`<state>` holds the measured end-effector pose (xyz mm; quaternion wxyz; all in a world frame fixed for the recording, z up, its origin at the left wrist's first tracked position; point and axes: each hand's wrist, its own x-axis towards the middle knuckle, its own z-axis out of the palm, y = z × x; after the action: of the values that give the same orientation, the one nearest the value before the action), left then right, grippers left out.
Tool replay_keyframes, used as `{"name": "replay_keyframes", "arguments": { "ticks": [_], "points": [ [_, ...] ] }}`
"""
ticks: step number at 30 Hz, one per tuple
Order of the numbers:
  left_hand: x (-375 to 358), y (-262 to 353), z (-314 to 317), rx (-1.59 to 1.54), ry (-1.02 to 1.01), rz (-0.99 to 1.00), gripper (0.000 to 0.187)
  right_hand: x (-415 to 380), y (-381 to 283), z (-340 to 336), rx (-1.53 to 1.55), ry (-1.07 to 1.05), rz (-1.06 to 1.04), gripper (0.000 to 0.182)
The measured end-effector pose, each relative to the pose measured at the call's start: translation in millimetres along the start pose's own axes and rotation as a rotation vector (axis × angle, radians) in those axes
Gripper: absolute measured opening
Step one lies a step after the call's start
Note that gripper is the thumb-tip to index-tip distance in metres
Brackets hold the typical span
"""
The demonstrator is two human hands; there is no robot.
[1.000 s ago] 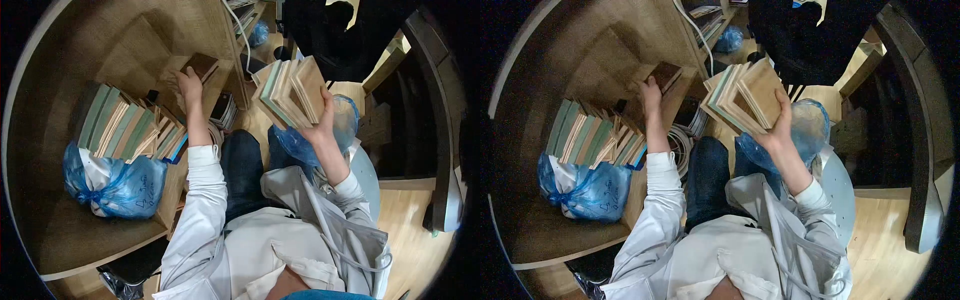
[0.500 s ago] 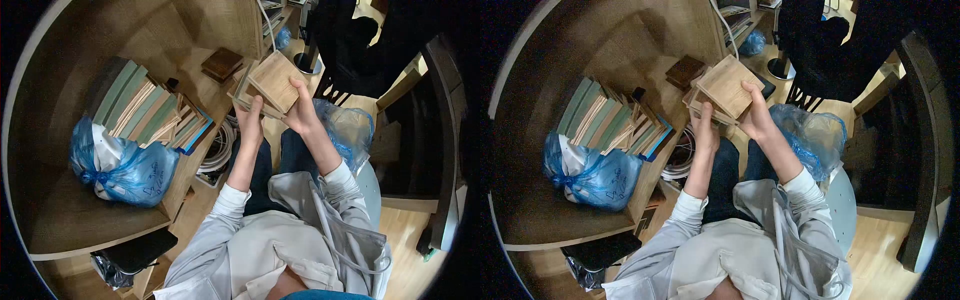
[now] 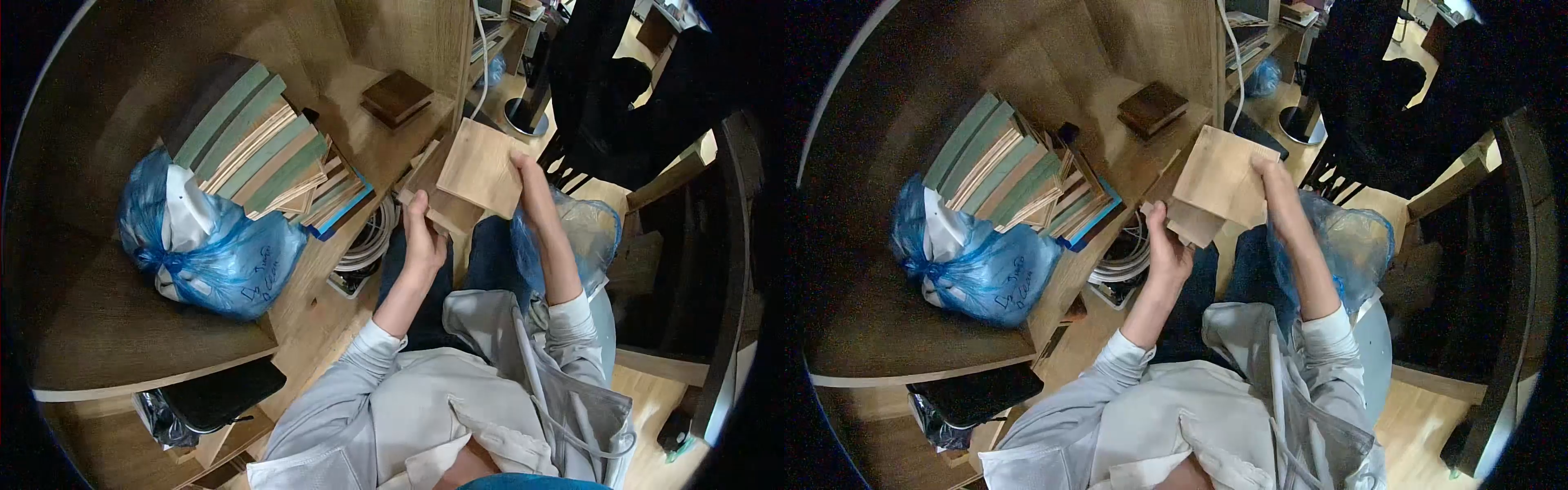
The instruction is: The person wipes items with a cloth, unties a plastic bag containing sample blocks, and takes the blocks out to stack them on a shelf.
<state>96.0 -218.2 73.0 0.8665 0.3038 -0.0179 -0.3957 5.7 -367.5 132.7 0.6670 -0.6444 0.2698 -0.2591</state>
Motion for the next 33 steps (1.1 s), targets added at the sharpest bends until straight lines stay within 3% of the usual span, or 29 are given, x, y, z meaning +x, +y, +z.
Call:
{"name": "replay_keyframes", "arguments": {
  "ticks": [2, 7, 10, 12, 13, 15, 16, 18, 19, 22, 27, 29, 30, 33],
  "points": [
    [-13.5, 3.3, -5.5, 0.011, 0.028, -0.041, 0.062, 5.9, -8.3, -3.7, 0.243, 0.114, 0.115, 0.05],
    [-44.0, 7.1, -58.7, -0.02, 0.011, -0.251, 0.067, 43.4, -20.8, 16.0, 0.533, 0.202, 0.061, 0.041],
    [-55.9, -0.3, -102.4, 0.036, -0.007, -0.304, 0.07, 65.2, -17.6, 40.9, 0.507, 0.011, 0.056, 0.037],
    [-58.4, -8.9, -132.0, 0.066, 0.038, -0.345, 0.07, 71.3, -21.5, 73.0, 0.197, -0.135, -0.048, 0.039],
    [-59.2, -14.9, -145.8, 0.087, 0.078, -0.392, 0.071, 76.2, -17.0, 88.4, 0.205, -0.137, -0.045, 0.039],
    [-60.1, -21.2, -159.1, 0.113, 0.114, -0.437, 0.072, 86.2, -3.4, 118.4, -0.436, -0.124, -0.507, 0.045],
    [-60.2, -23.4, -163.0, 0.134, 0.092, -0.432, 0.07, 88.6, 1.8, 132.3, -0.432, -0.122, -0.508, 0.045],
    [-60.1, -25.7, -168.3, 0.175, 0.046, -0.428, 0.068, 89.1, 7.4, 155.9, -1.253, -0.087, -0.861, 0.052],
    [-61.3, -27.5, -173.0, 0.179, 0.046, -0.43, 0.068, 86.3, 12.0, 163.5, -1.252, -0.083, -0.858, 0.052],
    [-58.9, -28.4, -183.2, 0.055, 0.021, -0.514, 0.067, 79.2, 20.8, 179.4, -1.625, -0.275, -0.833, 0.055],
    [-59.4, -26.5, -189.6, 0.034, -0.002, -0.499, 0.068, 112.1, -1.4, 143.5, -1.468, -0.408, -0.73, 0.052],
    [-59.6, -26.7, -191.6, 0.05, 0.057, -0.508, 0.075, 128.3, 0.2, 130.6, -1.292, -0.115, -0.675, 0.041],
    [-57.3, -25.7, -191.7, 0.062, 0.082, -0.513, 0.078, 139.5, 7.3, 122.0, -1.29, -0.116, -0.674, 0.041],
    [-52.3, -23.1, -186.8, 0.021, 0.086, -0.485, 0.076, 172.4, 39.5, 101.7, -1.135, -0.2, -0.88, 0.039]
  ]
}}
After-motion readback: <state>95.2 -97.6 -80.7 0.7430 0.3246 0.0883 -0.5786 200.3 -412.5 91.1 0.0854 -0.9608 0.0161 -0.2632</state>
